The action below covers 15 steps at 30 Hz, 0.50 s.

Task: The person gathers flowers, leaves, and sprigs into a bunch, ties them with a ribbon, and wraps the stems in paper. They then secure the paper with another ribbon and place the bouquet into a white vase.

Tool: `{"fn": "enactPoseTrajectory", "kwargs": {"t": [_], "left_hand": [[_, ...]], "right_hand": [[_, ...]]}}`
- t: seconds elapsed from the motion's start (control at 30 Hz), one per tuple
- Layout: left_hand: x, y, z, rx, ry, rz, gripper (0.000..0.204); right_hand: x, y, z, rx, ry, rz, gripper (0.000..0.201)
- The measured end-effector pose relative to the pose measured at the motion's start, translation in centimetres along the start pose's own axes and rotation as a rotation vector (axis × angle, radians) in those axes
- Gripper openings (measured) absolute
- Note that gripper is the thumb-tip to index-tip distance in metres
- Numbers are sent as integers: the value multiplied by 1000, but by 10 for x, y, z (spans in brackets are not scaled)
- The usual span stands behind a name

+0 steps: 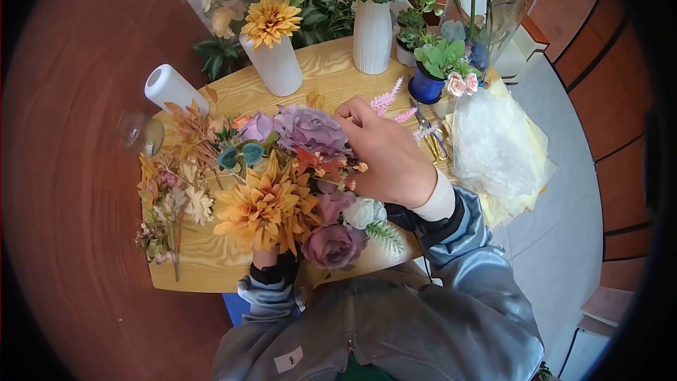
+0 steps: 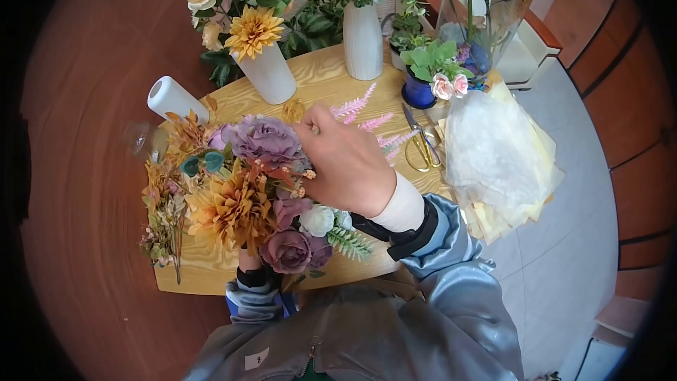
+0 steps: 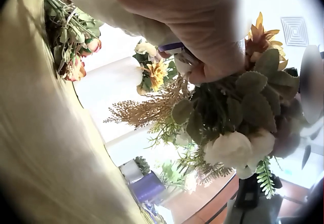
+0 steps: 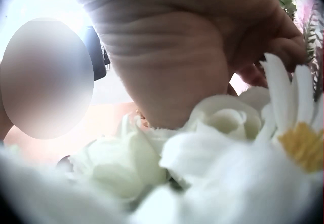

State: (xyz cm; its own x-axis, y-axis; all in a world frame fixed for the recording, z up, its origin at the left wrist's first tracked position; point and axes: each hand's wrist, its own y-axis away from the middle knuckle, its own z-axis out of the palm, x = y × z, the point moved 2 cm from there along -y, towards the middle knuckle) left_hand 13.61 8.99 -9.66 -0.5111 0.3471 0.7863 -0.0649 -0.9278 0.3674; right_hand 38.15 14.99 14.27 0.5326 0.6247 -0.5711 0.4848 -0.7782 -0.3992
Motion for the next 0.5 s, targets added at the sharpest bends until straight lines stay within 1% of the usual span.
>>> {"fn": "enactPoseTrajectory", "kwargs": {"t": [0.03, 0.1, 0.3, 0.33, 0.37, 0.4, 0.43, 0.5], "left_hand": [[13, -24, 7, 9, -29, 31, 34], [13, -20, 8, 29, -87, 91, 34], [36, -33, 16, 87, -258, 283, 34], [17, 8, 22, 97, -286, 315, 34], [41, -43, 28, 106, -315, 346, 34], [41, -40, 28, 115, -344, 377, 34], [41, -34, 28, 124, -373, 408, 34], [45, -37, 32, 141, -432, 470, 35]], "right_hand": [[1, 0, 2, -1, 0, 0, 41], [1, -1, 4, 32, 59, -35, 40], [-2, -1, 2, 19, 58, -11, 39], [-3, -2, 0, 17, 59, -13, 39], [-4, -3, -1, -21, 75, 23, 39], [-4, -3, -1, -59, 90, 60, 39], [-3, -3, -1, -59, 92, 61, 39], [-1, -3, 1, -22, 114, 37, 38]]}}
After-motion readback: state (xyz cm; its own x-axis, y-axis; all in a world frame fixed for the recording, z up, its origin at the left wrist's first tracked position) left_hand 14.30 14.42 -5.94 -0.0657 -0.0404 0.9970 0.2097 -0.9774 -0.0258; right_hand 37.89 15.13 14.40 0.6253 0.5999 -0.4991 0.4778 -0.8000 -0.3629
